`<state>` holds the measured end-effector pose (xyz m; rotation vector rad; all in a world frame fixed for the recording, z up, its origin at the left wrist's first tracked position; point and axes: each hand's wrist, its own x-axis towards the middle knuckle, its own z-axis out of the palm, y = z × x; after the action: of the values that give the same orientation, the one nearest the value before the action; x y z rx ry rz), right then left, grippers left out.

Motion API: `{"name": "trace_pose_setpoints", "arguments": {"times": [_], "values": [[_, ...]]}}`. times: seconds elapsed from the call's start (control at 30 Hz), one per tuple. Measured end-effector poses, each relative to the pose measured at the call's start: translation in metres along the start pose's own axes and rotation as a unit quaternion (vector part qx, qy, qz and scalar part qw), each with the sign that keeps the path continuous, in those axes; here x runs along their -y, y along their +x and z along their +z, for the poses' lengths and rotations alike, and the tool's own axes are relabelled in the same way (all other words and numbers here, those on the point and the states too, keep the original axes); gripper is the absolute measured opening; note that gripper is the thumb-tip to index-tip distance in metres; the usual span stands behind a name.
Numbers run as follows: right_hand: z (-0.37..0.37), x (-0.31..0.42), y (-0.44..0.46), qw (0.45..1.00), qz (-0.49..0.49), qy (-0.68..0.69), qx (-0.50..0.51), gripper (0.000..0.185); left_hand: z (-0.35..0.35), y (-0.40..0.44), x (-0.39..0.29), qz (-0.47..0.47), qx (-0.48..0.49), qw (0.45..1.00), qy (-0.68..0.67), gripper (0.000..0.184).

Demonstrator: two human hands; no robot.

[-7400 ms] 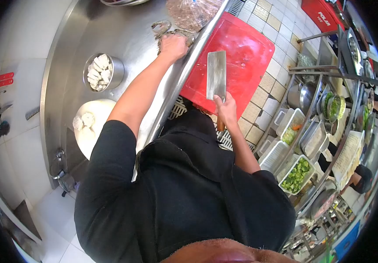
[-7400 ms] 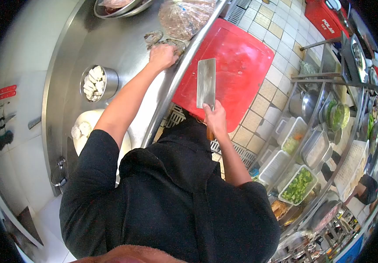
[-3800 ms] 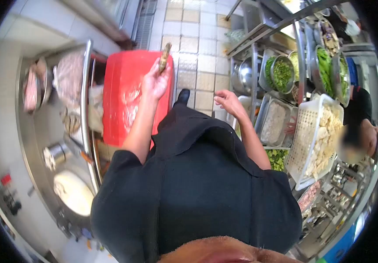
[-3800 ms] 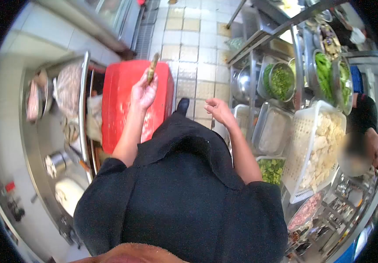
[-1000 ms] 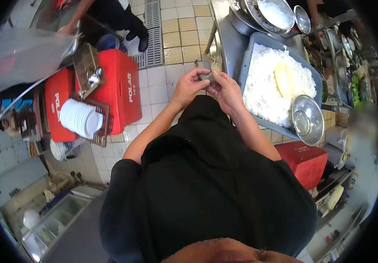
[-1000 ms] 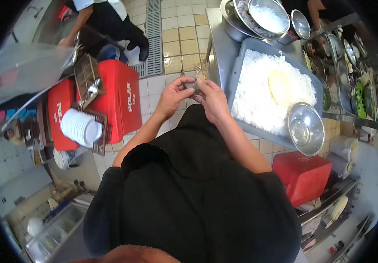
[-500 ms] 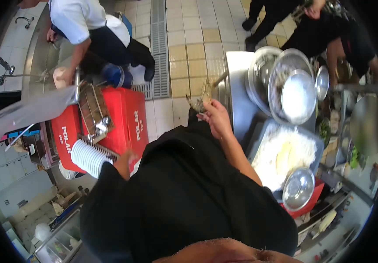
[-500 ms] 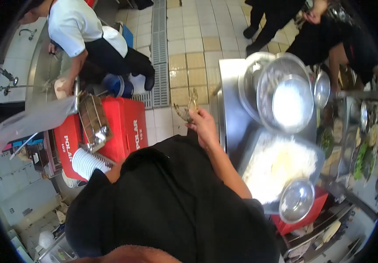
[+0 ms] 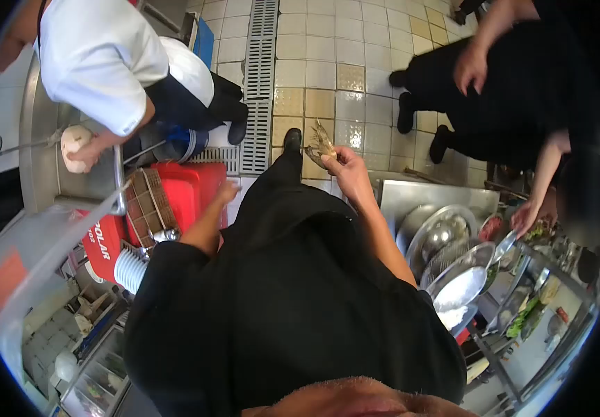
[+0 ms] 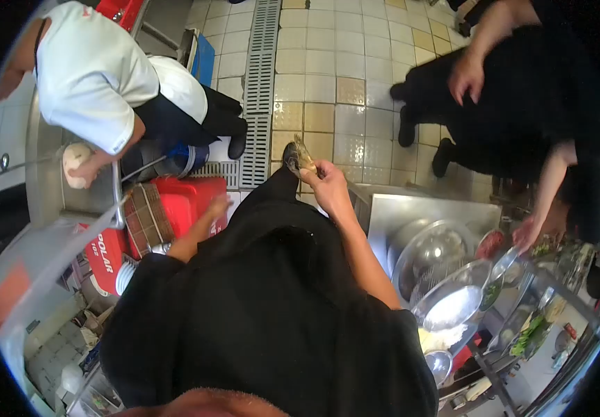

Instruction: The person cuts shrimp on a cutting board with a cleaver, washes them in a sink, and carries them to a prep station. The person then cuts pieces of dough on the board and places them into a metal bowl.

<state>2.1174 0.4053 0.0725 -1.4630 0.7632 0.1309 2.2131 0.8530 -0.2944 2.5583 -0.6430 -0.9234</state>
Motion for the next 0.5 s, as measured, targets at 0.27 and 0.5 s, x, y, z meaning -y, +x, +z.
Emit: {"name": "trace_pose_setpoints", "arguments": {"times": [0.27, 0.5], "values": [[-0.014, 0.101, 0.131, 0.999, 0.004, 0.021, -0.031, 0.029, -0.226, 0.308, -0.174, 0.142, -0.075, 0.986, -0.051, 0.046], [-0.045, 0.149, 0.293, 0.995, 0.040, 0.092, -0.027, 0.025, -0.333, 0.403, -0.270, -0.059, -0.009, 0.967, -0.247, 0.050]]}}
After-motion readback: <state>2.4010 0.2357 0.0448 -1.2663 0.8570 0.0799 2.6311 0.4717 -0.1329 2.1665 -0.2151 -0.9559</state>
